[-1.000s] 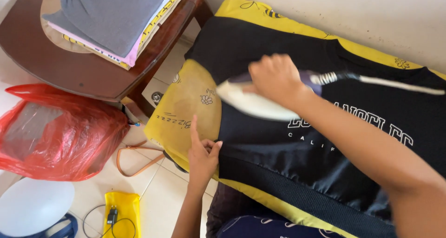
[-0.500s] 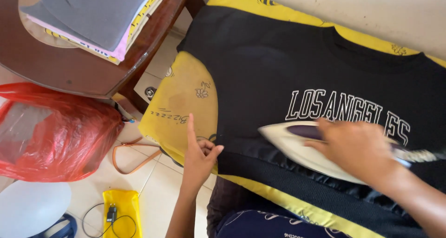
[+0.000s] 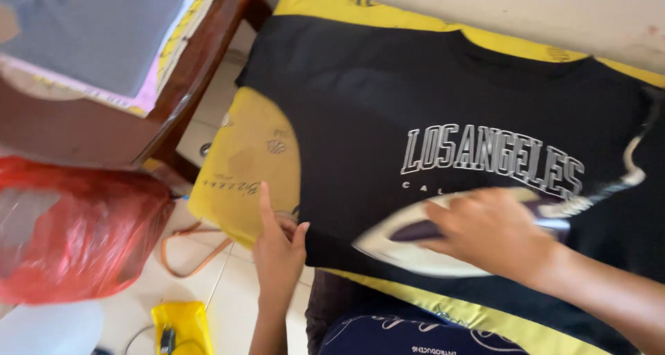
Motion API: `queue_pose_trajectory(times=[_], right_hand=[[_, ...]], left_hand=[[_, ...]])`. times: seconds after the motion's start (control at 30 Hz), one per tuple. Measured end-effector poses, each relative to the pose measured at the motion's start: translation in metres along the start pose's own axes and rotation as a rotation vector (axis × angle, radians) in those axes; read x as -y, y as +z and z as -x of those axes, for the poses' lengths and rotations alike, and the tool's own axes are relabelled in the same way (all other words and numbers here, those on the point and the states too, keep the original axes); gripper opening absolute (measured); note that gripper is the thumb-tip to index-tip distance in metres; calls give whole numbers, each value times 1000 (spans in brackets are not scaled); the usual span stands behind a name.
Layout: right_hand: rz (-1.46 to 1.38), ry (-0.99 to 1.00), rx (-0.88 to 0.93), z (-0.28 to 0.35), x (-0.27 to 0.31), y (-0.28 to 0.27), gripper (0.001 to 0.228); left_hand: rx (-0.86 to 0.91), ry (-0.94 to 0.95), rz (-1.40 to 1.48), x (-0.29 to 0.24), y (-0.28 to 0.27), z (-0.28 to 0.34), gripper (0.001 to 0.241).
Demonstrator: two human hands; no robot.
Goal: The person irons a black sweatshirt on a yellow ironing board. They smooth the fabric with their hands, use a white iron to press the front and back, and flip the garment over to iron different sections.
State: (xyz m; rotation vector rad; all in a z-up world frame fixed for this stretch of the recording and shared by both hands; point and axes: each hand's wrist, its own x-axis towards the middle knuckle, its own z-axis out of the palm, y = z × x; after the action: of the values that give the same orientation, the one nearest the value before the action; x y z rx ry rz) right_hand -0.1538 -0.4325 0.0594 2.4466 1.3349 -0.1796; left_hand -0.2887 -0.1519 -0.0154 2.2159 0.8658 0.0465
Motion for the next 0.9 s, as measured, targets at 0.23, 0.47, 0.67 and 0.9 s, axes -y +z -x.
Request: queue_pose_trajectory(times=[0.23, 0.47, 0.67, 0.9], right_hand=[[234, 352, -294, 14, -83, 40, 58], [91, 536, -128, -161, -194, 30, 42], [15, 605, -65, -209, -242, 21, 70], [138, 280, -98, -2, -119, 52, 59]], left_hand=[[303, 1075, -145, -80, 82, 22, 69], [337, 1376, -309, -56, 123, 29, 72], [360, 1366, -318, -60, 119, 28, 70], [312, 1397, -224, -50, 114, 25, 57]])
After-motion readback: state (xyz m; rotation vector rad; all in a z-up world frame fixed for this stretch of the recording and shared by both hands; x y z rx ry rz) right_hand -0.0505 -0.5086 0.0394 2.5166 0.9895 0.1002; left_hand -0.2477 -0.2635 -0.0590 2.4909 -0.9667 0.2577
